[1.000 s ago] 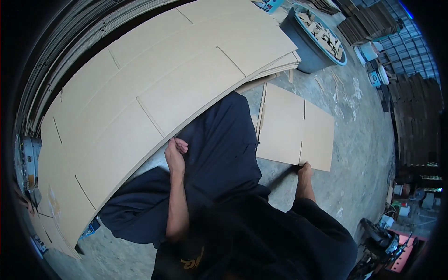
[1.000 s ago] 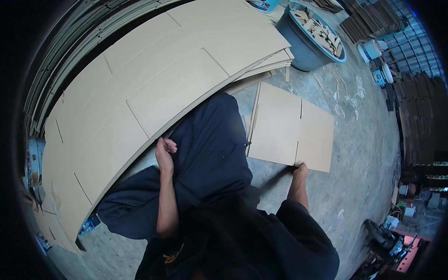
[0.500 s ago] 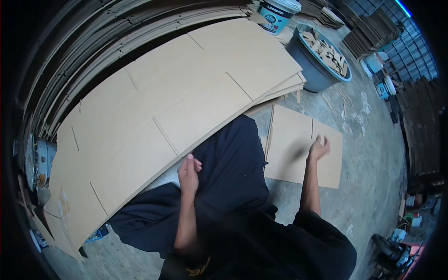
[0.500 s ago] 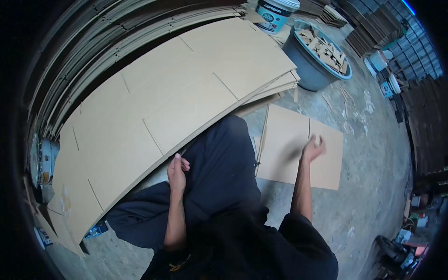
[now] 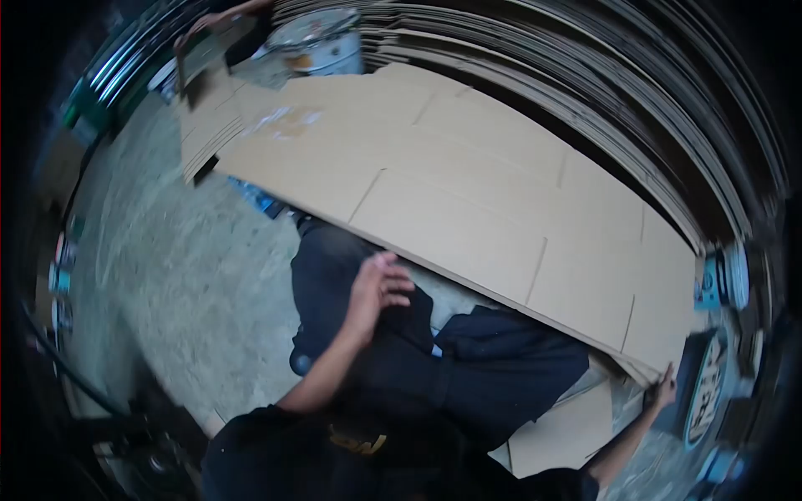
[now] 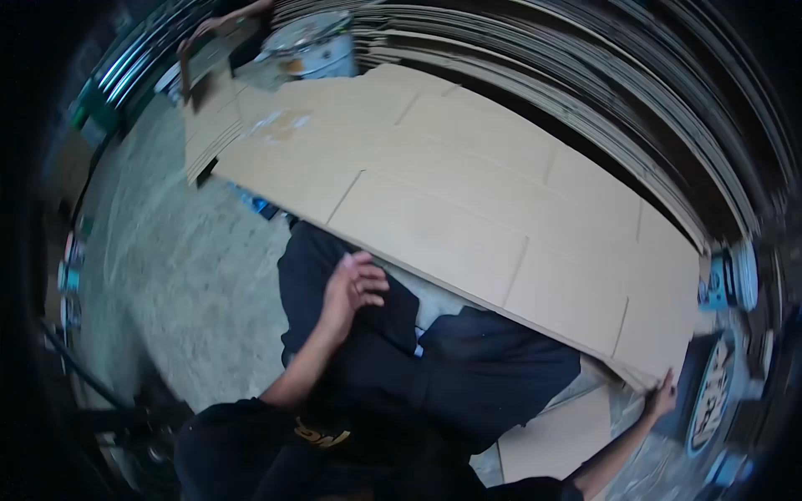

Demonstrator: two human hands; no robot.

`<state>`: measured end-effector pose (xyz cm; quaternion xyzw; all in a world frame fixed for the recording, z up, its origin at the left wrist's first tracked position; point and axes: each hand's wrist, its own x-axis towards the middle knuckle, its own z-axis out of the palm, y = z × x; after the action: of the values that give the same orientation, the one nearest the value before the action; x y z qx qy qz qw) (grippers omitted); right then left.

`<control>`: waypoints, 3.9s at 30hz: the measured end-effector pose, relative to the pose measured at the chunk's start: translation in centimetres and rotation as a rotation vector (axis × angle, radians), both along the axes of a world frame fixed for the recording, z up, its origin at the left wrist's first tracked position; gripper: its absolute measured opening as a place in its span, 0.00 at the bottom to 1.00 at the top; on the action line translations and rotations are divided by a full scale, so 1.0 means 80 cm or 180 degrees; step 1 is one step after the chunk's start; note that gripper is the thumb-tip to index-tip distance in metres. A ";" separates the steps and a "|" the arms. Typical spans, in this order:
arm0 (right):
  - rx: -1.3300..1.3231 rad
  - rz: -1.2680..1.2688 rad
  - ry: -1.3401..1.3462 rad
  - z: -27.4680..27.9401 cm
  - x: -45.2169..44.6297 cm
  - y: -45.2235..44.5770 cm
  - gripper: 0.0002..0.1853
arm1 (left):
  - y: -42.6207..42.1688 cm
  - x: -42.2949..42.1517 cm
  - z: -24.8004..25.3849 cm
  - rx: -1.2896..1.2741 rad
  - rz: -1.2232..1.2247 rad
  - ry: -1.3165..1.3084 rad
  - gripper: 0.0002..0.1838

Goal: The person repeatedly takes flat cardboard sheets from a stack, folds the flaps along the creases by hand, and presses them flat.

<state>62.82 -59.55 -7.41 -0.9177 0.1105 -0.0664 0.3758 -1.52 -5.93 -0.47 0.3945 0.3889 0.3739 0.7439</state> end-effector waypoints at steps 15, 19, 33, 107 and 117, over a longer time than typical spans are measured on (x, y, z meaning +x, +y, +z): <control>-0.0633 0.0663 -0.3317 0.313 -0.213 0.174 0.28 | 0.185 -0.076 -0.012 0.0492 0.1678 0.0677 0.66; 0.0806 0.2226 -0.2541 0.308 -0.312 0.249 0.17 | 0.180 -0.064 -0.014 0.0644 0.1738 0.0538 0.66; -0.0588 0.3814 -0.0740 0.161 -0.453 0.498 0.32 | 0.295 -0.140 0.021 0.2620 0.1280 0.4326 0.55; -0.1187 0.4911 -0.0595 0.149 -0.374 0.473 0.71 | 0.181 0.233 0.036 0.5357 -0.2370 0.3286 0.43; -0.1163 0.4905 -0.0754 0.147 -0.378 0.474 0.68 | 0.095 0.255 0.035 0.5475 -0.2472 0.2613 0.38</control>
<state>32.58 -21.62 4.31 -0.7697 -0.6078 0.0977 0.1689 18.89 1.71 2.33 0.9896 0.0594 0.0960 0.0891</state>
